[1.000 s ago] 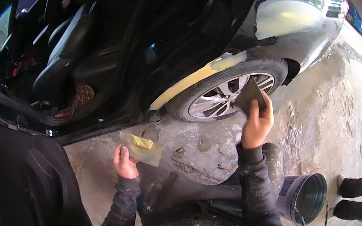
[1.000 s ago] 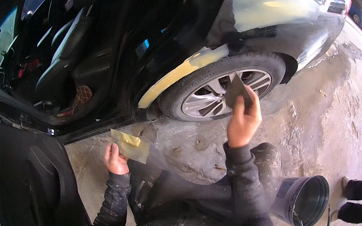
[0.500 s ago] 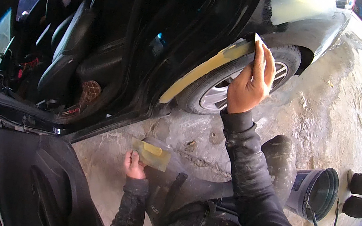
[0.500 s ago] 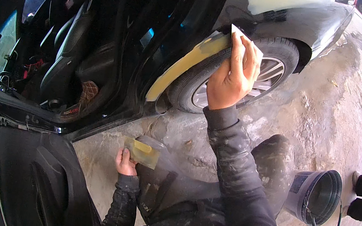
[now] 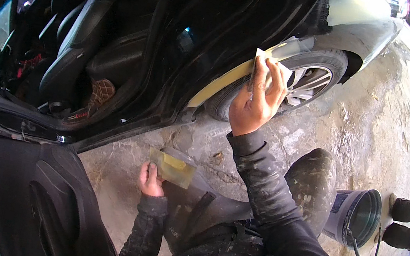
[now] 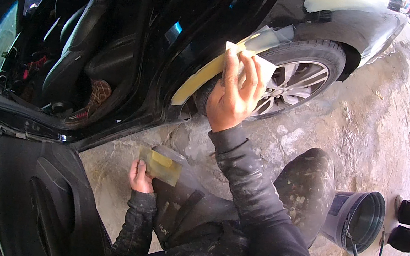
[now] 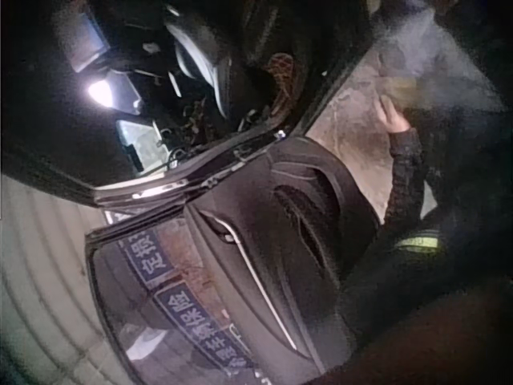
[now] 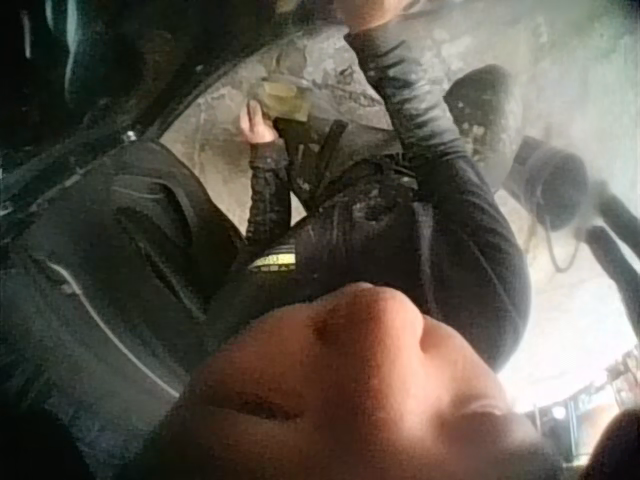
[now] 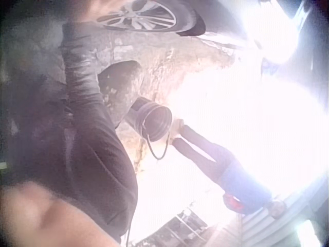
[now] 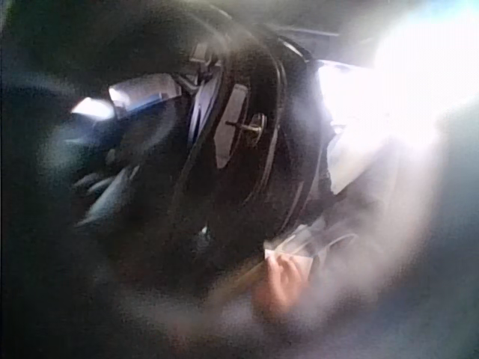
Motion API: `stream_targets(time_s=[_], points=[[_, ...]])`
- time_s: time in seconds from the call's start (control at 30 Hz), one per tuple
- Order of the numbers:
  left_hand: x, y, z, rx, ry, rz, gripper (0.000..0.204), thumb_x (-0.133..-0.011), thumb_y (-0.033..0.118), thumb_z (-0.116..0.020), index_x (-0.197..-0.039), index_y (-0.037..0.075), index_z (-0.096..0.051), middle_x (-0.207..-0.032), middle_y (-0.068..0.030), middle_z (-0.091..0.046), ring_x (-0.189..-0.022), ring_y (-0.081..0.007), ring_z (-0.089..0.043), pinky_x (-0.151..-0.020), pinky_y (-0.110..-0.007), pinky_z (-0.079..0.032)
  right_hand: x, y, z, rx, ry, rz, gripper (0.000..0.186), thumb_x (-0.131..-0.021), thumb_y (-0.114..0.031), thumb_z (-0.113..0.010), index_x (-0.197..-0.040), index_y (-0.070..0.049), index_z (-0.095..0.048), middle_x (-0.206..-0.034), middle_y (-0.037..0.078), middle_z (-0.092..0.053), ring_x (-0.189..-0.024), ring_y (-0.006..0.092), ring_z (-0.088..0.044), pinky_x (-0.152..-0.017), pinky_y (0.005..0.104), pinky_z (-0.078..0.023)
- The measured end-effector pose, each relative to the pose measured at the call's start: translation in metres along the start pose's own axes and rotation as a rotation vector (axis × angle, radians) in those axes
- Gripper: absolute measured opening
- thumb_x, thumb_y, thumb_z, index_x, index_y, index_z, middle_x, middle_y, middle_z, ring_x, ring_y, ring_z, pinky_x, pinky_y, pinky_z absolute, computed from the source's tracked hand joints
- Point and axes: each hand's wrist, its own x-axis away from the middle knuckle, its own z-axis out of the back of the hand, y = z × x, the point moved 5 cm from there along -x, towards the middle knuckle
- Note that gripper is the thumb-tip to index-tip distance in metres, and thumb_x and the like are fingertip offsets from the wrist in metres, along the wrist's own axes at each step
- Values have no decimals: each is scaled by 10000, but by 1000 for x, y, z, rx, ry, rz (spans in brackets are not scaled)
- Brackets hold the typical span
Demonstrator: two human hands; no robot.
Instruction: The person holds a metal spreader with yellow body filler and applies it to the rear quarter panel of a black car, smoothing the material over a damaged area. The person repeatedly scoops filler onto the spreader and spreads it along the panel near the wheel arch.
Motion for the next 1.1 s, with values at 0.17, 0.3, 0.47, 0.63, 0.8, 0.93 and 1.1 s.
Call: stream_targets(time_s=[0.17, 0.3, 0.47, 0.63, 0.8, 0.93, 1.1], points=[[-3, -2, 5, 7, 2, 15, 271, -1038, 248, -619, -1201, 33, -595, -1033, -49, -648, -889, -149, -631, -722, -306, -540, 20, -8, -6, 1, -33, 54, 649, -679, 120, -584, -1281, -88, -707, -1277, 156, -610, -1258, 380, -542, -1081, 474, -424], [-3, -4, 7, 19, 2, 31, 287, -1041, 254, -615, -1220, 31, -588, -1063, -54, -649, -923, -163, -641, -771, -339, -563, 39, -8, -11, -22, -99, 38, 659, -673, 114, -584, -1292, -83, -698, -1307, 166, -593, -1277, 384, -525, -1097, 485, -412], [-5, -8, 12, 11, 22, 32, 297, -1043, 246, -612, -1245, 31, -577, -1092, -59, -649, -946, -176, -652, -806, -357, -575, 58, -10, -16, -35, -146, 70, 689, -647, 129, -553, -1294, -68, -687, -1336, 179, -572, -1304, 390, -500, -1126, 496, -389], [-6, -10, 14, 31, 41, 28, 308, -1037, 233, -623, -1261, 28, -574, -1094, -65, -649, -951, -180, -657, -810, -366, -582, 75, -12, -21, -48, -192, 80, 753, -593, 137, -538, -1300, -72, -686, -1329, 173, -570, -1314, 395, -488, -1132, 503, -390], [-3, -8, 13, 50, 47, 20, 319, -1035, 228, -627, -1266, 18, -566, -1092, -72, -647, -954, -185, -658, -809, -371, -588, 94, -17, -23, -38, -227, 111, 788, -562, 152, -541, -1297, -86, -695, -1326, 164, -569, -1328, 389, -478, -1131, 504, -390], [-2, -7, 15, 34, 58, 30, 321, -1034, 224, -627, -1266, 13, -560, -1097, -76, -642, -957, -190, -657, -818, -379, -591, 111, -18, -25, -32, -300, 113, 766, -536, 118, -588, -1257, -105, -719, -1327, 150, -572, -1332, 380, -478, -1121, 509, -399], [-1, -7, 18, 31, 65, 30, 322, -1035, 226, -626, -1273, 19, -559, -1116, -83, -638, -977, -196, -654, -828, -391, -594, 129, -22, -29, -33, -312, 152, 730, -544, 100, -637, -1233, -122, -733, -1322, 137, -581, -1319, 377, -489, -1101, 519, -410]])
